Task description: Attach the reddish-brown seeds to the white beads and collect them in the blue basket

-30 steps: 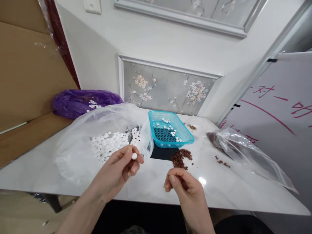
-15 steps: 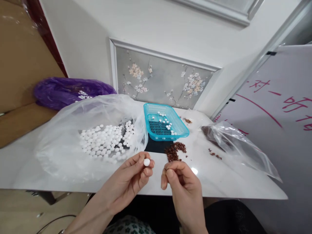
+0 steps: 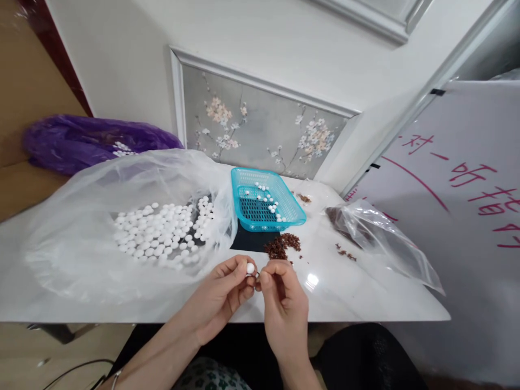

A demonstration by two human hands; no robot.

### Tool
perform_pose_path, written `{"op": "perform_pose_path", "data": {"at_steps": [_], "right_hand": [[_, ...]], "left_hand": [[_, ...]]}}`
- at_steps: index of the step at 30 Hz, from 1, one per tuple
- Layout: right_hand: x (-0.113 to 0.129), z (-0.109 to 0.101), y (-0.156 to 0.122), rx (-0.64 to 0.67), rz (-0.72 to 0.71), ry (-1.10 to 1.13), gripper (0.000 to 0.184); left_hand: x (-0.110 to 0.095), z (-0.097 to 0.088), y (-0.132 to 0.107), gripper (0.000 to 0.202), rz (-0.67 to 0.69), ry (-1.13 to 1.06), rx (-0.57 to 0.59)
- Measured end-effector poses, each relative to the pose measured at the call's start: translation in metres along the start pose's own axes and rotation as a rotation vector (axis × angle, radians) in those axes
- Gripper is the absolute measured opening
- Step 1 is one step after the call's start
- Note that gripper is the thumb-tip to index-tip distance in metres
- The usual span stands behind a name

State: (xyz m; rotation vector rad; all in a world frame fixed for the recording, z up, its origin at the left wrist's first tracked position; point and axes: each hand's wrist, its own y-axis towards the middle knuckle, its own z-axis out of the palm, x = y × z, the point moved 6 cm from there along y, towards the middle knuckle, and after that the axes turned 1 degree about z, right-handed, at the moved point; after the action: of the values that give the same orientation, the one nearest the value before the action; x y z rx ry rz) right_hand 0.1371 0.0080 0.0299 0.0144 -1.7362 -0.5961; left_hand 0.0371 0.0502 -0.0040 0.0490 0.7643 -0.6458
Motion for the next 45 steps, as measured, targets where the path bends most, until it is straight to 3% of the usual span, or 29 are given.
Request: {"op": "perform_pose_path", "data": {"at_steps": [16,30,36,38,42,45], "right_hand": [[0.001,0.001,-0.001,0.026,0.000,-0.045,0.013],[-0.004,0.005,0.001,0.100,0.119,-0.002,0.015],[-0.006,0.002,0.005,0.087,0.185,0.057,0.007],[-0.007,0.002,0.008,0.170,0.214,0.105,0.006],[-0.004,0.000,0.009,0.418,0.175,0.054,0.026],[-0.001,-0.003,0.007,0.496,0.137,-0.012,0.029]], "left_hand": [[0.000,-0.003,0.000,0.016,0.033,0.067,-0.052],[0.002,-0.008,0.000,0.012,0.061,0.129,-0.063],[0.000,-0.009,-0.001,0.011,0.081,0.137,-0.054],[0.000,-0.006,-0.002,0.012,0.067,0.136,-0.033],[0.001,0.001,-0.004,0.013,0.037,0.147,0.026],[0.002,0.002,-0.004,0.020,0.022,0.137,0.028]]}}
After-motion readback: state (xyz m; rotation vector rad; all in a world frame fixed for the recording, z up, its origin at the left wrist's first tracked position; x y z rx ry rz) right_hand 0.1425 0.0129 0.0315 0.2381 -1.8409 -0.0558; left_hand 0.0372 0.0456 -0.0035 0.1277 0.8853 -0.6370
